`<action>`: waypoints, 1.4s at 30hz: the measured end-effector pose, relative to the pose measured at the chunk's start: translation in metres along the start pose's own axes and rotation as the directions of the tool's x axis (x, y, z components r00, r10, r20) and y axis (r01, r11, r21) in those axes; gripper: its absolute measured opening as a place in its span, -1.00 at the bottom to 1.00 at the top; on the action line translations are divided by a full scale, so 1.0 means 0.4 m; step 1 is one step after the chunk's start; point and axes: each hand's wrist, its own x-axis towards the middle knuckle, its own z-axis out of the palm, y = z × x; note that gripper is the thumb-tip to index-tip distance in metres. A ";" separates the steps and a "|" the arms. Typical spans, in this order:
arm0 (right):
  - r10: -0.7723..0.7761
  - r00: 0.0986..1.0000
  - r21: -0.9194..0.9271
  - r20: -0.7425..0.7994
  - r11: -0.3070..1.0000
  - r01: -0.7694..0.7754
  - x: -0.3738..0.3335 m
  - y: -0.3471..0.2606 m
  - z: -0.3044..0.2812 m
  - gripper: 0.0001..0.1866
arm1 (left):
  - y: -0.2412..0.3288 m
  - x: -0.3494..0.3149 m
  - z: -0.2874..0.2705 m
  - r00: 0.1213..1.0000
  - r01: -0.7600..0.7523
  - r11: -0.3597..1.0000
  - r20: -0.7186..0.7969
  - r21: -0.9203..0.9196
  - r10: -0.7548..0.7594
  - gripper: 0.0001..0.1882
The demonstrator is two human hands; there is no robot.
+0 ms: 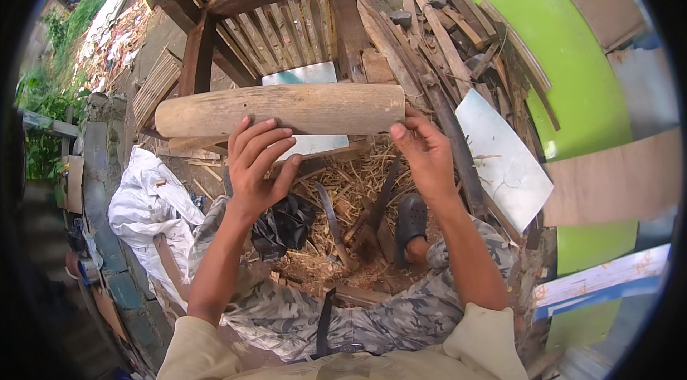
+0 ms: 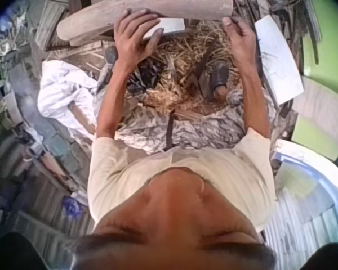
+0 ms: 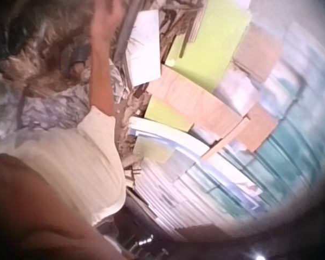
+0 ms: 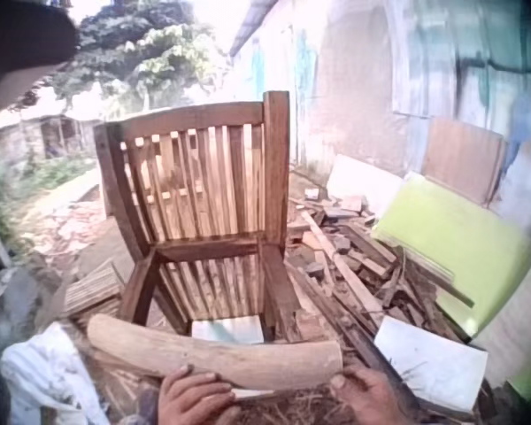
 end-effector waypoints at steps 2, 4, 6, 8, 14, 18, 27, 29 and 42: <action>0.041 0.999 -0.050 -0.001 0.998 -0.041 0.015 -0.012 0.011 -0.65 | -0.015 0.036 -0.005 0.996 -0.062 0.996 -0.060 0.068 0.066 -0.78; 0.151 0.987 0.113 0.051 0.981 -0.156 -0.177 -0.003 -0.001 -0.70 | 0.111 -0.095 -0.049 0.994 0.084 0.996 -0.069 0.015 -0.083 -0.78; 0.077 0.994 0.183 0.080 0.979 -0.090 -0.205 -0.012 -0.004 -0.76 | 0.121 -0.114 -0.052 0.971 0.150 0.989 -0.192 0.011 -0.145 -0.77; -0.046 0.996 0.188 0.073 0.982 0.031 -0.221 -0.005 -0.036 -0.78 | 0.130 -0.146 -0.061 0.919 0.301 0.950 -0.241 -0.085 -0.312 -0.76; -0.254 0.965 0.469 -0.063 0.846 0.253 -0.282 -0.100 -0.095 -0.95 | 0.218 -0.276 -0.121 0.754 0.626 0.780 -0.245 -0.017 -0.610 -0.12; -0.246 0.957 0.399 -0.157 0.870 0.289 -0.327 -0.146 -0.094 -0.93 | 0.283 -0.293 -0.152 0.990 0.143 0.956 -0.037 0.258 -0.138 0.04; -0.203 0.885 0.459 -0.418 0.794 0.399 -0.508 -0.202 -0.045 -0.90 | 0.353 -0.282 -0.120 0.990 0.105 0.958 -0.117 0.266 -0.075 0.08; -0.096 0.928 0.409 -0.359 0.878 0.249 -0.513 -0.180 -0.058 -0.89 | 0.356 -0.278 -0.128 0.981 0.136 0.966 0.106 0.221 -0.162 0.04; 0.815 0.579 -0.403 -0.036 0.518 -0.754 -0.581 0.749 -0.045 -0.57 | 0.199 -0.646 0.057 0.225 0.707 0.566 0.625 0.423 -0.747 -0.49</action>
